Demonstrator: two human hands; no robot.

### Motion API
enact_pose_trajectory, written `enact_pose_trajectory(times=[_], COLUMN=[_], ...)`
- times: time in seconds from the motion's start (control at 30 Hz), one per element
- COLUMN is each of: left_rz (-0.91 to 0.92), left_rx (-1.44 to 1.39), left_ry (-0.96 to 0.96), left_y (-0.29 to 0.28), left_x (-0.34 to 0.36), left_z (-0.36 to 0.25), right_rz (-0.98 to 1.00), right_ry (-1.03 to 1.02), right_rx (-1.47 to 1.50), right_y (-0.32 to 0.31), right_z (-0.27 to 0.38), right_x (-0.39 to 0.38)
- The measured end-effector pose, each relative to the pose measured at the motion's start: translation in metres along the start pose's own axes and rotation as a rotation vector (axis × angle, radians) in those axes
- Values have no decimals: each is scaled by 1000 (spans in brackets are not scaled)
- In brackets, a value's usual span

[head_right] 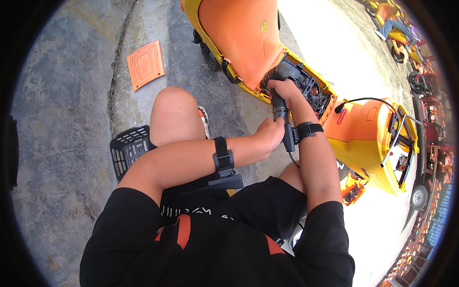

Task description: Repairing or assembling a small electric scooter by working on the internal wiring and battery compartment.

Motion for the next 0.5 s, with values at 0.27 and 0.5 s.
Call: enact_pose_trajectory(times=[0.27,0.5], left_rz=[14,9], left_rx=[-38,-38], left_ry=[3,7], left_y=[1,2], left_x=[0,0], left_z=[0,0], right_rz=[-4,-1], right_ry=[-2,-8], right_rx=[-5,-5], right_y=[0,-1], right_z=[1,0], right_x=[-3,-2])
Point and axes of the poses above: each hand's wrist, its own x-axis towards the middle knuckle, its own y-axis out of the palm, z = x × y, the point moved 9 cm from there along x, towards the middle knuckle, and after that the axes turned 5 degrees about y, right-handed, at the moved point
